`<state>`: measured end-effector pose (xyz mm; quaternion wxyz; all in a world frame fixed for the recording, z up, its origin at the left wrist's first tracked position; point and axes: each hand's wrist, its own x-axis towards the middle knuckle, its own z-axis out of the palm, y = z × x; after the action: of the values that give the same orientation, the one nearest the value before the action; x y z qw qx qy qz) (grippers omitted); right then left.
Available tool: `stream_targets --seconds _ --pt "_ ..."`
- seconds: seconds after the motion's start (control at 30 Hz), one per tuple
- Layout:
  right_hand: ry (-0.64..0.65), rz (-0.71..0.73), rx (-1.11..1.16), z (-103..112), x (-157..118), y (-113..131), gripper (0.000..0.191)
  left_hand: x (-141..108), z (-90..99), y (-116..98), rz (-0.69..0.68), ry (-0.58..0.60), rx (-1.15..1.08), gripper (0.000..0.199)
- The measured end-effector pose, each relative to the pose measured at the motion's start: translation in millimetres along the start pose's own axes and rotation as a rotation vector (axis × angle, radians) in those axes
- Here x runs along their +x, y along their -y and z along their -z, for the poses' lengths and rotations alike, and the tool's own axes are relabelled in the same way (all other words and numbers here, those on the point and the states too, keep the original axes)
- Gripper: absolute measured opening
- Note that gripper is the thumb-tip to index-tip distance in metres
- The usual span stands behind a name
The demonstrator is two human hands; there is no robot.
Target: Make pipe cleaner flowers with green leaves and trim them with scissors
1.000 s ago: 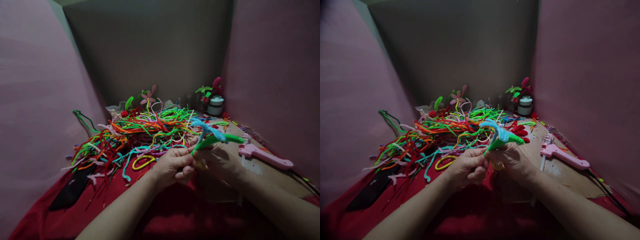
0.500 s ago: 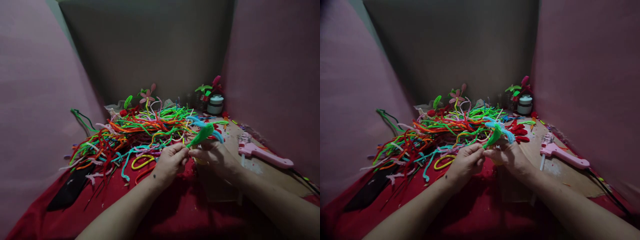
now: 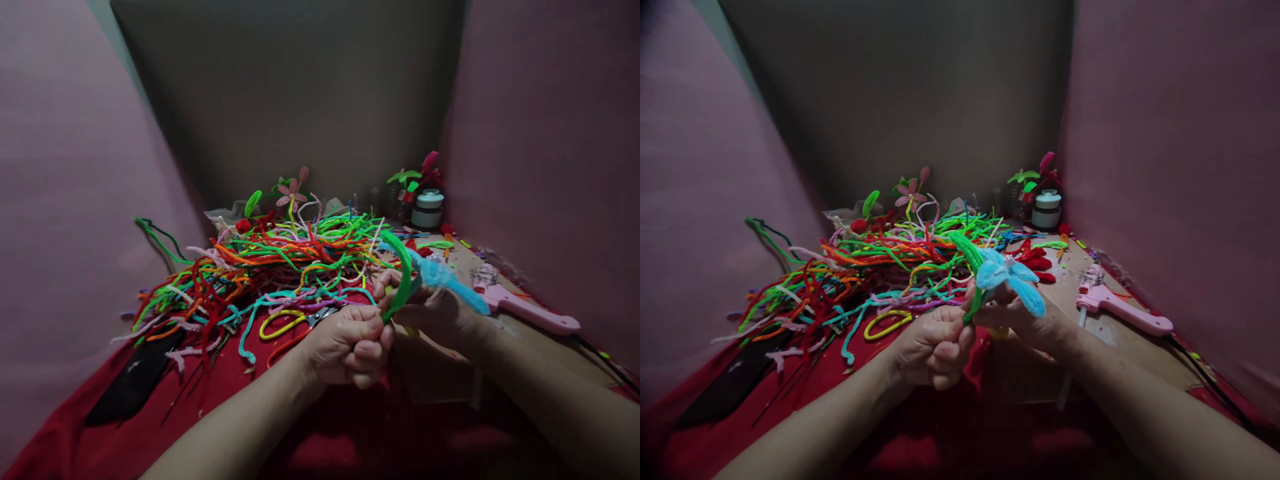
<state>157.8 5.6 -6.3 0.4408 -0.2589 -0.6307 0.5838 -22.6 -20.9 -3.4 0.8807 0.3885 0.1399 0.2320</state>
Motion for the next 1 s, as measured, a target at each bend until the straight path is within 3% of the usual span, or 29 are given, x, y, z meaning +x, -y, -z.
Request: stream_targets --seconds 0.13,0.3,0.4,0.47,0.53,1.0 --pt "-0.096 -0.024 0.120 -2.4 -2.0 -1.3 0.010 3.6 -4.1 -1.6 -0.059 -0.123 0.144 0.024" --pt "-0.226 -0.112 0.182 -9.6 2.6 -3.0 0.014 11.9 -6.9 0.2 -0.366 -0.646 0.756 0.019" --pt "-0.265 -0.122 0.134 -13.9 4.0 -3.2 0.016 14.5 -1.6 6.0 -0.501 -0.812 1.084 0.014" --pt "-0.266 -0.130 0.087 -15.6 3.6 -2.7 0.017 15.2 2.4 9.6 -0.536 -0.837 1.248 0.014" --pt "-0.266 -0.137 0.044 -15.9 2.9 -1.9 0.017 15.8 4.7 11.5 -0.525 -0.825 1.264 0.015" --pt "-0.117 -0.092 -0.081 -10.2 3.2 -4.6 0.026 14.4 -5.2 1.0 -0.398 -0.676 0.693 0.014"
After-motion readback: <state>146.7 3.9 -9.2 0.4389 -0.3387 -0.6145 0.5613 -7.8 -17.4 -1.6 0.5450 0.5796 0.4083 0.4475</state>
